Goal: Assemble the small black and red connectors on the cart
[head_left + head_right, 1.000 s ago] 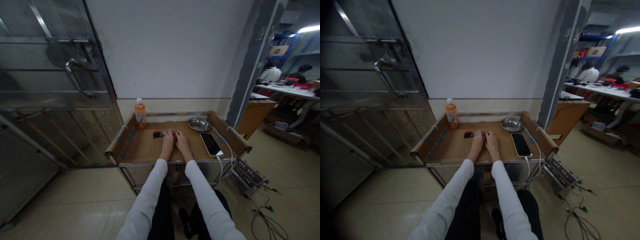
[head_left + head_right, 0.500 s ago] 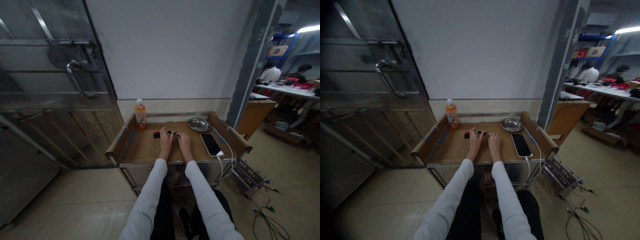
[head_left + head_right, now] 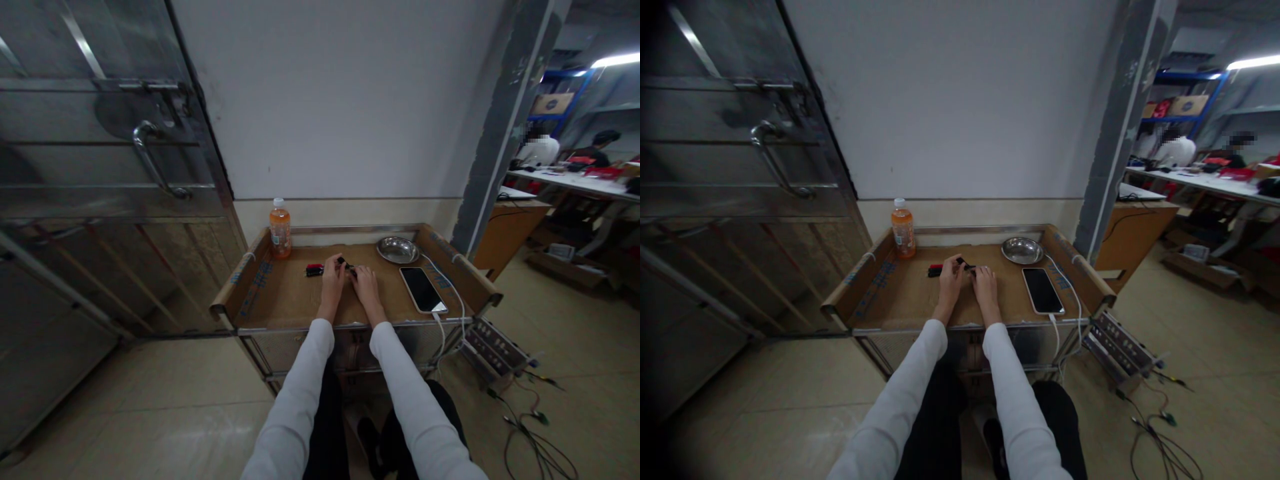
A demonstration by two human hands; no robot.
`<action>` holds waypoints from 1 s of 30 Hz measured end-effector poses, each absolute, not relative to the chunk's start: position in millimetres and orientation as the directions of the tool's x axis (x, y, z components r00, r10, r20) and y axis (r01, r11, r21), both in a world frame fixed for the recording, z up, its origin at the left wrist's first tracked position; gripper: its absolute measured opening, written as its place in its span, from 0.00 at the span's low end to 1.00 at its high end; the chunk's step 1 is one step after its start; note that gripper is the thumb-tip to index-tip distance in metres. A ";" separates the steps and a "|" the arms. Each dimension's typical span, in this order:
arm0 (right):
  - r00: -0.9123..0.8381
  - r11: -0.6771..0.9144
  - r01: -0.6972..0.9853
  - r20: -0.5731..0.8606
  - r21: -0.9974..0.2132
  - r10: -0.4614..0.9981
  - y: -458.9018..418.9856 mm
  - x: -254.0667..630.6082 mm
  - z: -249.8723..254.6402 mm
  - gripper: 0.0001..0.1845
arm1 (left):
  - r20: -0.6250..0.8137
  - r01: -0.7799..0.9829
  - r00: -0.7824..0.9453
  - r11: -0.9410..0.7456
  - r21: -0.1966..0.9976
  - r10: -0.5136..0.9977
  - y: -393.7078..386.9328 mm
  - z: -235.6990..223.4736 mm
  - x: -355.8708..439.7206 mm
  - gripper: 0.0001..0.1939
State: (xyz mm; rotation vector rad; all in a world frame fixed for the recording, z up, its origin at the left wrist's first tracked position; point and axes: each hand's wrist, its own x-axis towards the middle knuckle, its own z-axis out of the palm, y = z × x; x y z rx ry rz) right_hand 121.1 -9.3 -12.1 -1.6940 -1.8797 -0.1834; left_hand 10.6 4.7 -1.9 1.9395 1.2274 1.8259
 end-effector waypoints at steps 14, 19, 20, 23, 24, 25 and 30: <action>0.020 0.195 0.914 0.520 -0.357 0.854 -9.8 122.9 -9.6 0.12 | 0.674 0.409 -0.307 -0.546 0.731 0.672 5.4 -0.1 5.1 0.12; 0.014 0.224 0.898 0.534 -0.378 0.845 -9.4 122.5 -9.6 0.12 | 0.694 0.460 -0.327 -0.533 0.710 0.641 3.3 2.1 3.3 0.12; 0.017 0.228 0.894 0.538 -0.385 0.843 -9.5 122.5 -9.4 0.12 | 0.697 0.467 -0.330 -0.532 0.707 0.637 3.3 2.0 2.9 0.11; 0.032 0.231 0.883 0.543 -0.408 0.839 -10.1 122.9 -9.0 0.13 | 0.699 0.471 -0.330 -0.531 0.705 0.635 4.4 0.6 2.4 0.11; 0.033 0.231 0.881 0.542 -0.412 0.840 -10.2 123.1 -9.0 0.13 | 0.696 0.466 -0.332 -0.531 0.708 0.636 5.1 -0.2 2.6 0.10; 0.033 0.231 0.880 0.539 -0.414 0.841 -10.4 123.3 -9.2 0.13 | 0.692 0.456 -0.335 -0.532 0.713 0.640 5.8 -1.1 2.8 0.10; 0.074 0.189 0.885 0.530 -0.426 0.845 -10.1 124.2 -10.5 0.14 | 0.667 0.420 -0.357 -0.526 0.740 0.654 9.3 -5.1 3.3 0.09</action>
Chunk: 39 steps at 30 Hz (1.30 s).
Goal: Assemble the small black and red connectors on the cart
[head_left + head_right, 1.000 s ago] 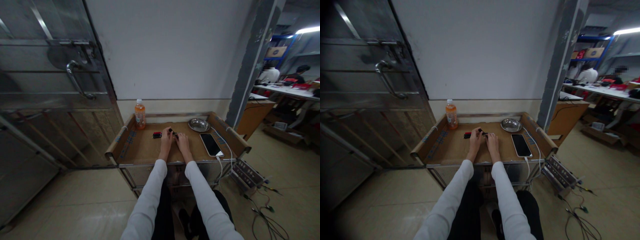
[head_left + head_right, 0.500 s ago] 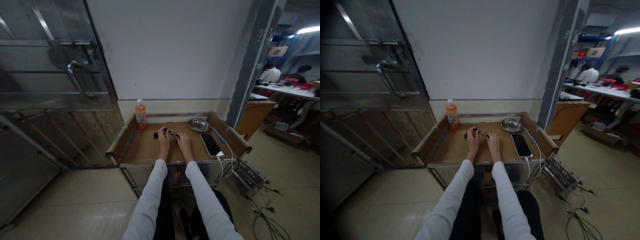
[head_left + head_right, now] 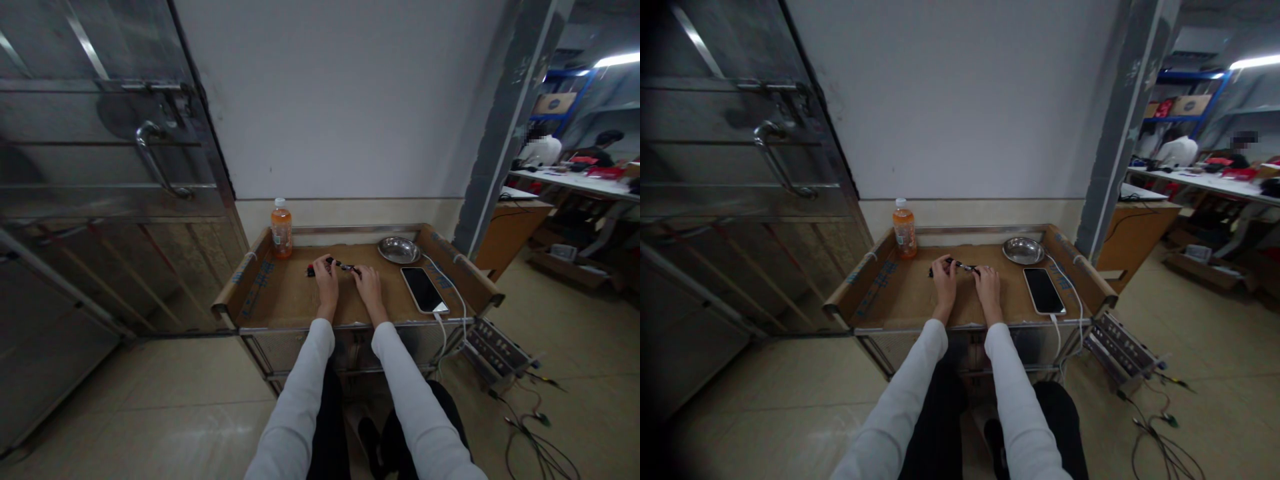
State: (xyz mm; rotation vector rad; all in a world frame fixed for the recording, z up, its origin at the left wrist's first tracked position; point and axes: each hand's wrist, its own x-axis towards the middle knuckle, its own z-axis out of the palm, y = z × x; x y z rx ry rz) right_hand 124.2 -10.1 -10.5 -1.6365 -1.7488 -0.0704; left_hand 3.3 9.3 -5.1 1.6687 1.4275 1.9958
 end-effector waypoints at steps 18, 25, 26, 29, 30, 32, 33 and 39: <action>0.100 0.130 0.912 0.520 -0.388 0.849 -12.3 122.0 -6.3 0.14 | 0.566 0.712 0.069 -0.438 0.549 0.822 14.9 -16.4 8.0 0.04; 0.038 0.145 0.932 0.487 -0.332 0.872 -12.4 121.6 -7.6 0.13 | 0.578 0.693 0.012 -0.424 0.583 0.816 19.7 -12.6 13.3 0.05; 0.037 0.143 0.934 0.485 -0.329 0.874 -12.2 122.0 -8.0 0.13 | 0.594 0.683 -0.012 -0.428 0.592 0.804 19.4 -12.4 12.6 0.06; 0.031 0.145 0.936 0.483 -0.322 0.875 -11.3 123.0 -9.2 0.14 | 0.626 0.635 -0.065 -0.452 0.627 0.777 15.7 -12.8 3.7 0.09; 0.029 0.146 0.936 0.482 -0.321 0.876 -11.0 123.2 -9.5 0.14 | 0.627 0.610 -0.062 -0.468 0.639 0.776 13.7 -13.7 -1.8 0.10; 0.028 0.147 0.935 0.480 -0.324 0.877 -10.5 123.3 -9.9 0.14 | 0.612 0.571 -0.005 -0.500 0.651 0.791 8.7 -17.0 -15.7 0.13; 0.030 0.146 0.934 0.479 -0.326 0.877 -10.3 123.2 -10.1 0.14 | 0.601 0.562 0.056 -0.523 0.641 0.797 6.0 -19.2 -23.2 0.15; 0.044 0.144 0.930 0.490 -0.338 0.871 -9.5 122.5 -11.6 0.15 | 0.547 0.573 0.345 -0.632 0.522 0.763 -5.6 -26.7 -48.0 0.14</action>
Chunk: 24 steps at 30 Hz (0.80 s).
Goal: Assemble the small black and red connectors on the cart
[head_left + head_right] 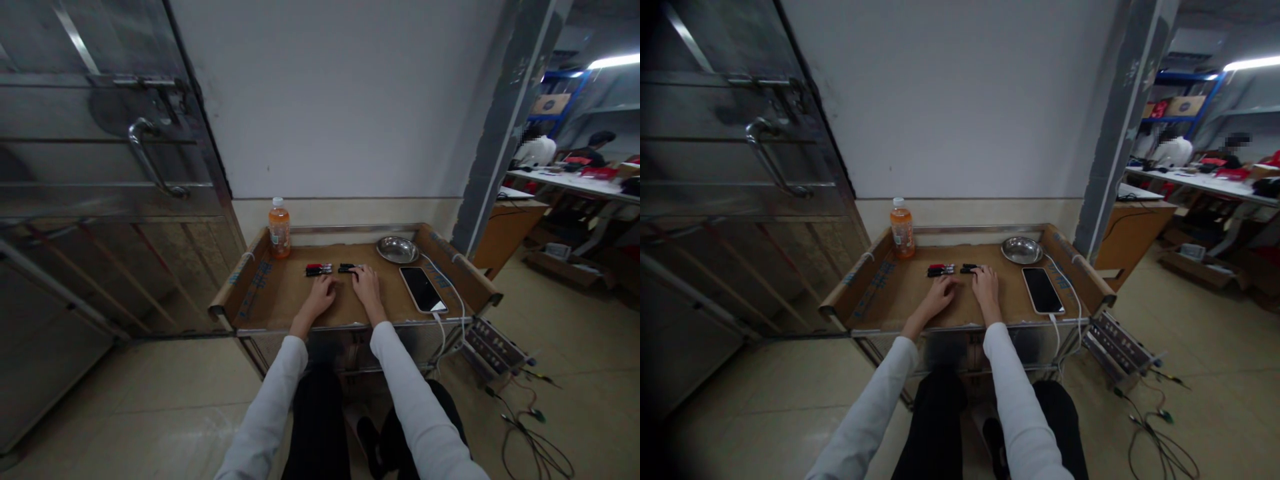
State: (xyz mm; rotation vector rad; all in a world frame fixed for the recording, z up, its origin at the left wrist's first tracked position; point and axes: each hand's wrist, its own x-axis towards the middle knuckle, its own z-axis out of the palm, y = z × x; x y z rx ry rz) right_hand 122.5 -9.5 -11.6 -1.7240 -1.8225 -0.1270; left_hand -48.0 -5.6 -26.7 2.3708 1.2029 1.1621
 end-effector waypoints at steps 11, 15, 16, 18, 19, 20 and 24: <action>0.029 0.191 0.907 0.508 -0.376 0.861 -5.3 125.5 -16.4 0.18 | 0.524 0.642 0.332 -0.595 0.483 0.784 8.5 -22.7 -12.8 0.06; 0.057 0.182 0.895 0.510 -0.407 0.858 -7.1 126.0 -14.4 0.18 | 0.532 0.652 0.336 -0.600 0.463 0.777 15.1 -18.6 -3.3 0.08; 0.071 0.177 0.892 0.515 -0.416 0.854 -7.7 126.2 -13.7 0.18 | 0.532 0.649 0.341 -0.604 0.463 0.775 16.4 -17.2 -1.8 0.08; 0.108 0.150 0.892 0.526 -0.425 0.844 -9.1 126.4 -12.2 0.16 | 0.535 0.636 0.349 -0.613 0.469 0.770 18.3 -14.9 0.1 0.08; 0.129 0.129 0.896 0.528 -0.425 0.839 -10.0 126.5 -11.5 0.16 | 0.537 0.627 0.349 -0.618 0.475 0.768 18.9 -14.0 0.6 0.08; 0.149 0.104 0.901 0.527 -0.420 0.837 -10.8 126.5 -10.7 0.15 | 0.537 0.618 0.348 -0.619 0.484 0.768 19.3 -13.3 0.9 0.08; 0.201 0.020 0.920 0.517 -0.390 0.832 -14.5 125.6 -8.3 0.14 | 0.505 0.601 0.339 -0.596 0.532 0.793 19.2 -12.0 1.2 0.09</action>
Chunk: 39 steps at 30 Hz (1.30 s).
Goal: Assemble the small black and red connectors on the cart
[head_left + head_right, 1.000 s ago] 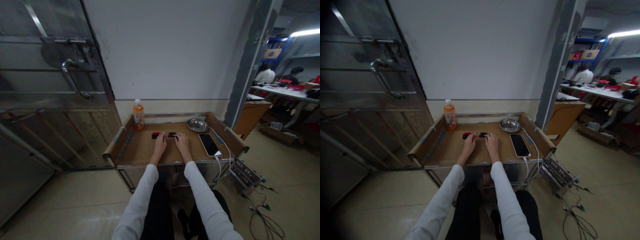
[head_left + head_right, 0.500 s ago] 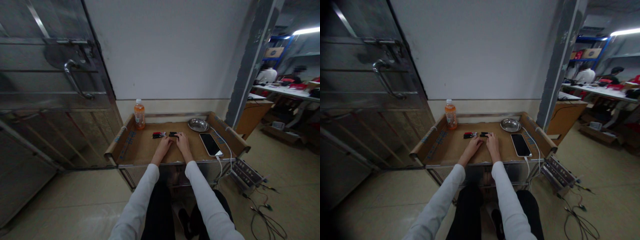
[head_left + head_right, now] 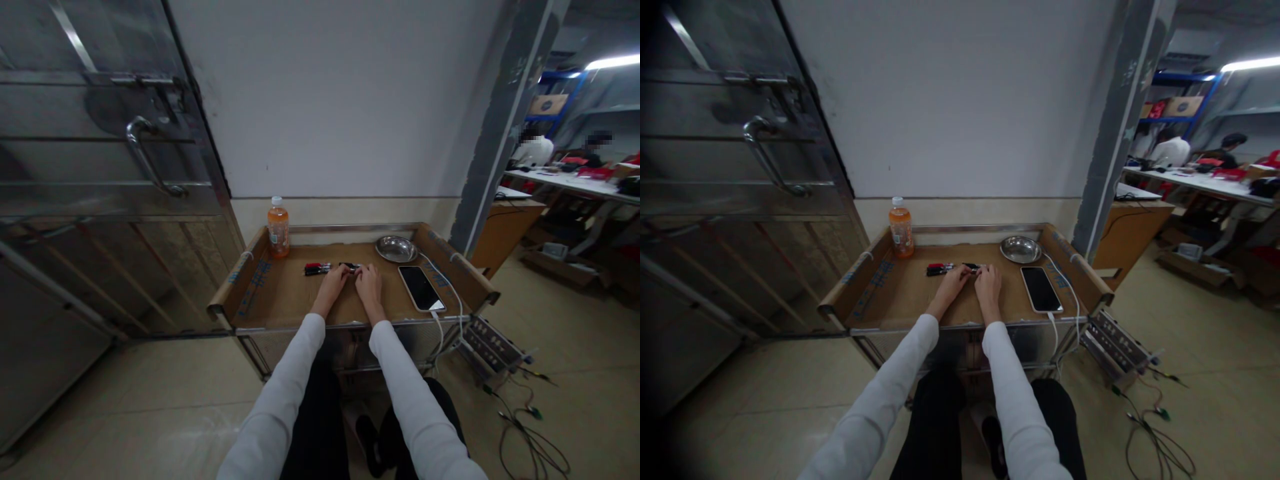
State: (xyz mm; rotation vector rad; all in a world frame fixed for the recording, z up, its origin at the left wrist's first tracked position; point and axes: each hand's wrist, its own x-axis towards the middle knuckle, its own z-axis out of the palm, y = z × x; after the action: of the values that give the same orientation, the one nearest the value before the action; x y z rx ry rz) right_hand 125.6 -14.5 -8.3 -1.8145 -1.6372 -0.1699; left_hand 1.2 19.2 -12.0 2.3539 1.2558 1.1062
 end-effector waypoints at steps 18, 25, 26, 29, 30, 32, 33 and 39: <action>0.237 -0.090 0.940 0.442 -0.329 0.865 -14.9 121.8 -4.8 0.14 | 0.484 0.884 0.244 -0.399 0.245 0.840 4.0 -4.1 6.7 0.05; 0.244 -0.084 0.936 0.458 -0.342 0.855 -15.1 121.9 -6.7 0.14 | 0.532 0.961 0.042 -0.181 0.211 0.846 -4.2 1.2 5.5 0.12; 0.241 -0.079 0.936 0.461 -0.342 0.854 -15.5 121.8 -6.7 0.14 | 0.544 0.967 -0.032 -0.112 0.229 0.838 -5.6 1.2 4.4 0.12; 0.236 -0.064 0.935 0.474 -0.350 0.849 -16.6 122.0 -6.4 0.13 | 0.557 0.959 -0.199 0.044 0.280 0.806 -8.5 -0.7 0.9 0.14; 0.234 -0.058 0.933 0.478 -0.354 0.847 -16.8 122.2 -6.4 0.13 | 0.555 0.955 -0.222 0.064 0.290 0.802 -8.9 -1.7 -0.1 0.15; 0.228 -0.043 0.930 0.482 -0.365 0.846 -16.7 122.7 -6.7 0.13 | 0.548 0.952 -0.230 0.068 0.300 0.804 -9.2 -3.5 -1.5 0.16; 0.224 -0.034 0.928 0.483 -0.372 0.846 -16.3 122.9 -7.1 0.13 | 0.547 0.951 -0.223 0.058 0.303 0.807 -9.2 -4.1 -1.9 0.16; 0.194 0.076 0.903 0.560 -0.423 0.806 -10.3 121.7 -11.4 0.15 | 0.543 0.949 -0.186 0.008 0.314 0.819 -9.5 -1.9 -2.1 0.18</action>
State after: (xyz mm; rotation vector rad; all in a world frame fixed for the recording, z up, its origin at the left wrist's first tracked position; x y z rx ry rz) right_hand 121.7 -10.3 -11.4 -1.7329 -1.6180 -0.1670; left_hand -2.1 -9.5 -1.9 2.1188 2.3645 1.0644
